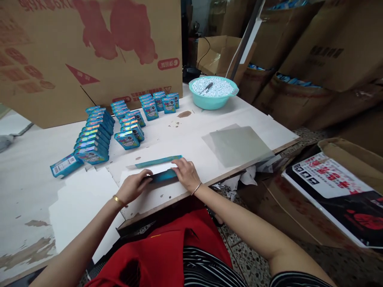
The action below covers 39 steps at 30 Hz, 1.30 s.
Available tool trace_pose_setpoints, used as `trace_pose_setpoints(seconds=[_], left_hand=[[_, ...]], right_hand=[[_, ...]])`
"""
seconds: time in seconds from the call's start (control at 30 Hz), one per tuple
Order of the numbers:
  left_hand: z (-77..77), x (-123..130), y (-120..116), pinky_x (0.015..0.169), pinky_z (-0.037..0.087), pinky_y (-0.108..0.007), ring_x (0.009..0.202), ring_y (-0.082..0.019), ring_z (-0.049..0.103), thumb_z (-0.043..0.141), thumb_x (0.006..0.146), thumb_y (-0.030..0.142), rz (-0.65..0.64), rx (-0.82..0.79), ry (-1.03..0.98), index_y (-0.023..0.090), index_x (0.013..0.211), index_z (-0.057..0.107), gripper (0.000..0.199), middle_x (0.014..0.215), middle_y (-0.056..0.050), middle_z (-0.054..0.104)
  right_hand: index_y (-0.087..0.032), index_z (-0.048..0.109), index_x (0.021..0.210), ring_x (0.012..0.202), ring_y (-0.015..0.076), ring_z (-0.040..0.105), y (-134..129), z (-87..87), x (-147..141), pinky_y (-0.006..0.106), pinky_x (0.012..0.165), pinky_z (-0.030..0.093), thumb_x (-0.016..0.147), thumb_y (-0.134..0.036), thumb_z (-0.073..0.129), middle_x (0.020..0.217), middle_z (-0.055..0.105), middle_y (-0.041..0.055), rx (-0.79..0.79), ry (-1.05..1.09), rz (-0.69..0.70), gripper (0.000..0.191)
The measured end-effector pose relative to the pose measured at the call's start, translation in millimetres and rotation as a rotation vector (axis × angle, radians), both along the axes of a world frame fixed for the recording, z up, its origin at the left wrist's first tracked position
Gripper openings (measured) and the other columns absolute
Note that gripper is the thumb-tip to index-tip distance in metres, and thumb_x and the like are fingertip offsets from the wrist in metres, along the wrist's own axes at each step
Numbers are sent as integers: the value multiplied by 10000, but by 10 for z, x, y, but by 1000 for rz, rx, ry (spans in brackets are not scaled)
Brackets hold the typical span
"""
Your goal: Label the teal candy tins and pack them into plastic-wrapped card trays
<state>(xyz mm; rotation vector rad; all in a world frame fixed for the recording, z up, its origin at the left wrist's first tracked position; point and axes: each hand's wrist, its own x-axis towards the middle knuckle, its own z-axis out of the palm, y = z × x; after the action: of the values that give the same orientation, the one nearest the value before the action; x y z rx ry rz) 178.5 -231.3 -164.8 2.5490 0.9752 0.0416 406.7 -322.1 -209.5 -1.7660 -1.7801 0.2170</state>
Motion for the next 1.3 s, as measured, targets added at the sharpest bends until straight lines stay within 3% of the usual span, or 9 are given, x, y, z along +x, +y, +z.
trace_pose_setpoints(seconds=[0.07, 0.17, 0.3, 0.4, 0.53, 0.67, 0.9, 1.03, 1.3], left_hand=[[-48, 52, 80, 676, 430, -278, 696, -163, 594, 432, 901, 340, 30, -46, -34, 232, 1059, 561, 231, 821, -8, 678], [-68, 93, 199, 733, 436, -296, 793, -176, 589, 447, 902, 367, -74, 12, -51, 216, 1015, 608, 248, 926, -46, 665], [-140, 50, 150, 849, 404, -402, 1005, -262, 522, 497, 865, 511, -270, 309, -26, 209, 1004, 650, 366, 1136, -123, 590], [-241, 32, 4, 784, 410, -373, 907, -235, 531, 449, 908, 445, -262, 352, 15, 202, 1012, 644, 329, 978, -108, 609], [-271, 99, -131, 724, 412, -329, 814, -211, 553, 450, 915, 349, -92, 292, 83, 174, 925, 638, 256, 867, -88, 613], [-167, 188, -51, 653, 382, -297, 790, -204, 582, 519, 865, 352, 22, 124, 149, 197, 865, 639, 196, 856, -59, 655], [-105, 237, 331, 543, 303, -241, 599, -126, 461, 520, 805, 413, -83, -265, 100, 181, 726, 599, 258, 630, 15, 538], [-137, 246, 415, 543, 309, -230, 601, -115, 425, 507, 791, 477, -125, -443, 57, 179, 728, 578, 313, 627, 32, 491], [-176, 203, 287, 564, 300, -241, 623, -120, 407, 540, 764, 467, -11, -383, 10, 184, 751, 529, 284, 666, 33, 485]], right_hand=[[-193, 553, 1207, 1151, 257, 464, -28, -32, -20, 407, 978, 327, 938, -398, 463, 1206, 549, 132, 35, -155, 30, 350], [-178, 490, 1302, 1284, 303, 327, -53, -78, -24, 463, 1074, 213, 880, -453, 551, 1316, 476, 142, 50, -343, 102, 507], [-138, 563, 1195, 1083, 268, 460, -8, -129, -24, 407, 997, 313, 934, -278, 473, 1086, 579, 129, 3, -463, 187, 310], [-136, 629, 987, 879, 233, 486, 30, -138, -41, 367, 868, 383, 939, -140, 388, 881, 580, 98, -37, -493, 212, 245], [-138, 617, 847, 842, 229, 473, 46, -88, -80, 339, 771, 396, 918, -94, 400, 871, 569, 103, -73, -463, 196, 232], [-132, 608, 862, 870, 232, 498, 100, -15, -98, 330, 752, 403, 908, -141, 493, 904, 587, 107, -151, -414, 212, 125], [-105, 583, 1004, 906, 212, 576, 290, 134, -20, 292, 773, 397, 875, -255, 620, 950, 642, 118, -299, -355, 308, 201], [-105, 631, 928, 928, 220, 599, 383, 275, 21, 271, 740, 389, 895, -279, 586, 975, 667, 134, -437, -393, 384, 183], [-141, 700, 865, 795, 176, 604, 627, 459, 55, 246, 603, 350, 845, -311, 621, 911, 701, 88, -676, -367, 520, 188]])
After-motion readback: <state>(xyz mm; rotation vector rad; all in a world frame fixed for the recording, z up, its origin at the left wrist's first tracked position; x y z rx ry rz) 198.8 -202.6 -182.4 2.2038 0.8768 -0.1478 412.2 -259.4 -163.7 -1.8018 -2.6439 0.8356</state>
